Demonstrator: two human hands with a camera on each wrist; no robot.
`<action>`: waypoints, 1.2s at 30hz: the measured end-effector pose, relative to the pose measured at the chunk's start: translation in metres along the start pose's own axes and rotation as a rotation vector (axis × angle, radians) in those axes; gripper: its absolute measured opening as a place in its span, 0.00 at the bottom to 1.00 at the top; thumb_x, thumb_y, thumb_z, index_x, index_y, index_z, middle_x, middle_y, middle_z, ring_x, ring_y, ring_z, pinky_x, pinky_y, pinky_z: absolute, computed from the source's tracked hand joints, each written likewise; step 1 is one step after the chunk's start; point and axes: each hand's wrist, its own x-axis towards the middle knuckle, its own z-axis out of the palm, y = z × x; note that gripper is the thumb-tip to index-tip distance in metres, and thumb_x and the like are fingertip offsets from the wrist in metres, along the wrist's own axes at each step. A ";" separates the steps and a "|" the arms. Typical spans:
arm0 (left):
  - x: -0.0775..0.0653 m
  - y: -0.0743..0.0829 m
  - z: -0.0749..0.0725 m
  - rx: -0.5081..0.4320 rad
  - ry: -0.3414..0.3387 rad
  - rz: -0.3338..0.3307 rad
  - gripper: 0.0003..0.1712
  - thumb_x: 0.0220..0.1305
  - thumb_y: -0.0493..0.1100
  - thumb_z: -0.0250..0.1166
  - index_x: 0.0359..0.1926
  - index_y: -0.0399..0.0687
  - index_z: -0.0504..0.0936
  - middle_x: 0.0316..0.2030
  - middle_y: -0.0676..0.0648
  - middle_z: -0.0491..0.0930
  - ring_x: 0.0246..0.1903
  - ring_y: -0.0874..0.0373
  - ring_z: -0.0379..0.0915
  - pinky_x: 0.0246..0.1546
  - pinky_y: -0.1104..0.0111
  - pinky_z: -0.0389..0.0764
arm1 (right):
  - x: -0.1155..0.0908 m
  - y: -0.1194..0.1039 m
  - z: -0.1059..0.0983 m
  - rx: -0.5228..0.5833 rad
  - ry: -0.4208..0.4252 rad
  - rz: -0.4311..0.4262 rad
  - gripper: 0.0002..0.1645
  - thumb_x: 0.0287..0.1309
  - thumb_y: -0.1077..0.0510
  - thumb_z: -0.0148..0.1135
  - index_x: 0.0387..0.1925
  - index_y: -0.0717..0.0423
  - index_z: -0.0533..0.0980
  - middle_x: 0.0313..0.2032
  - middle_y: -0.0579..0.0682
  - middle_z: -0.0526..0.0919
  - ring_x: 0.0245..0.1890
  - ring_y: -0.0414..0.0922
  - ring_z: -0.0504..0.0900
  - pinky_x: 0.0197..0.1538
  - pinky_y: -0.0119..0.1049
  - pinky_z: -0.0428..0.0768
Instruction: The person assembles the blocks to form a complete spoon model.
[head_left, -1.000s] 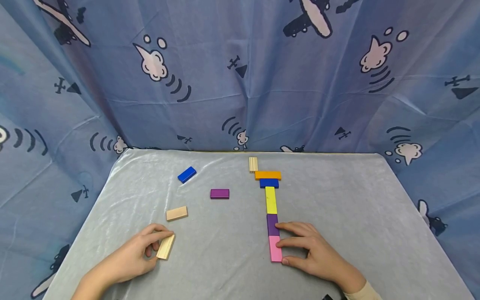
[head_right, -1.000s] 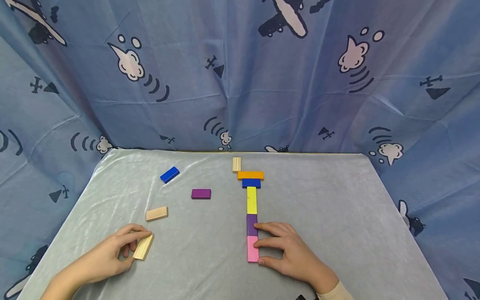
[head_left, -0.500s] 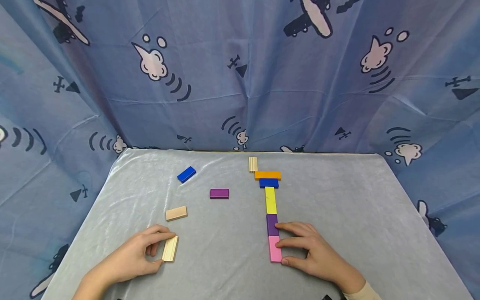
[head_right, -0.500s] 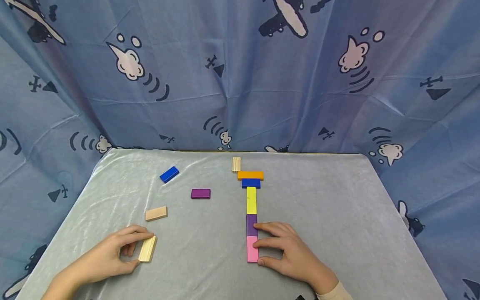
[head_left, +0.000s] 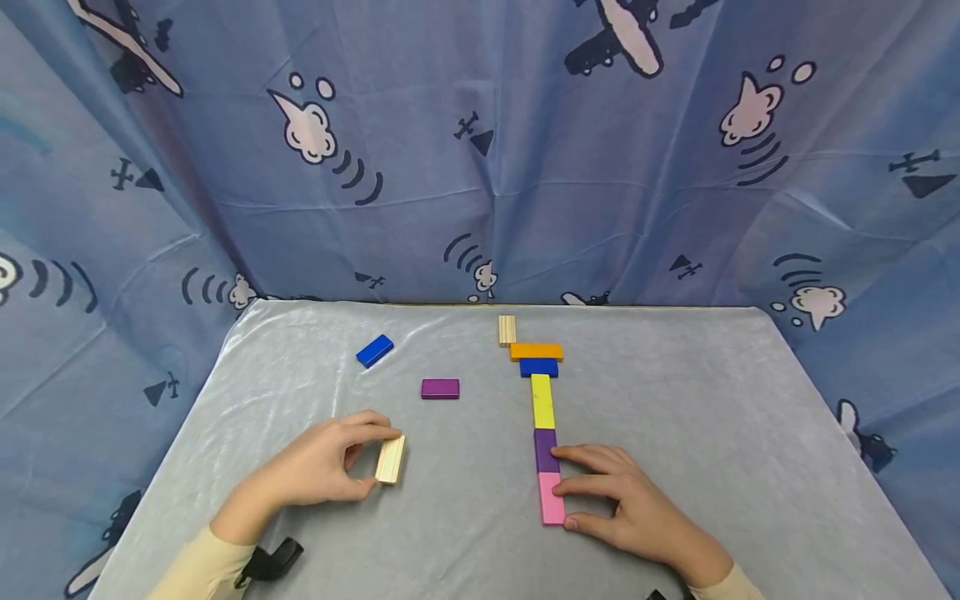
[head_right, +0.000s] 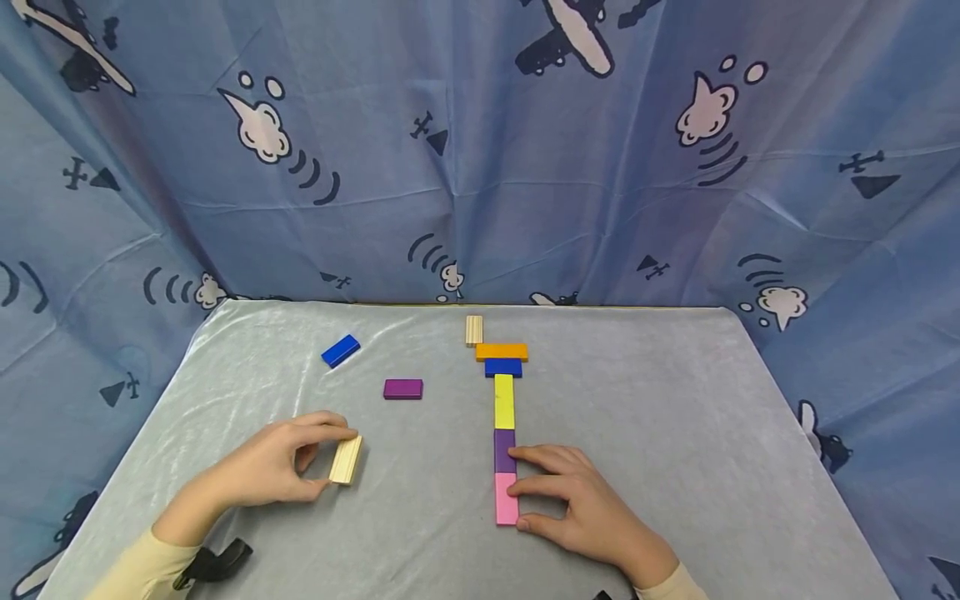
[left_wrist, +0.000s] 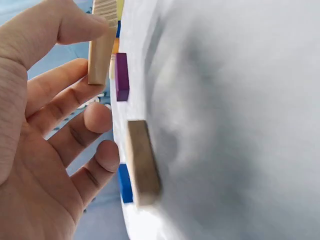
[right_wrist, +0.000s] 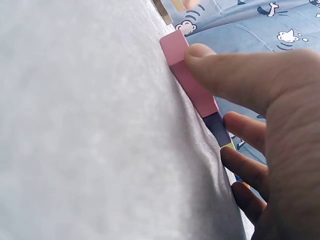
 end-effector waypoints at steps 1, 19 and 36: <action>0.009 0.001 -0.001 -0.001 0.000 0.010 0.36 0.53 0.40 0.81 0.66 0.55 0.87 0.59 0.59 0.80 0.25 0.70 0.70 0.27 0.71 0.76 | -0.001 0.000 -0.001 -0.001 0.002 0.002 0.21 0.62 0.41 0.82 0.55 0.22 0.86 0.70 0.40 0.80 0.68 0.44 0.76 0.67 0.43 0.72; 0.138 0.007 0.006 -0.038 0.018 0.094 0.34 0.57 0.43 0.80 0.67 0.50 0.86 0.63 0.51 0.80 0.31 0.63 0.73 0.33 0.68 0.77 | -0.002 -0.002 -0.003 -0.006 -0.006 0.023 0.21 0.62 0.41 0.81 0.56 0.20 0.86 0.71 0.38 0.79 0.68 0.43 0.76 0.65 0.47 0.73; 0.224 0.024 0.026 -0.008 0.035 0.065 0.37 0.58 0.45 0.81 0.70 0.56 0.85 0.69 0.53 0.79 0.32 0.59 0.76 0.36 0.66 0.80 | -0.001 -0.005 -0.003 -0.005 -0.024 0.041 0.20 0.63 0.39 0.80 0.56 0.19 0.86 0.71 0.37 0.79 0.69 0.42 0.76 0.65 0.52 0.75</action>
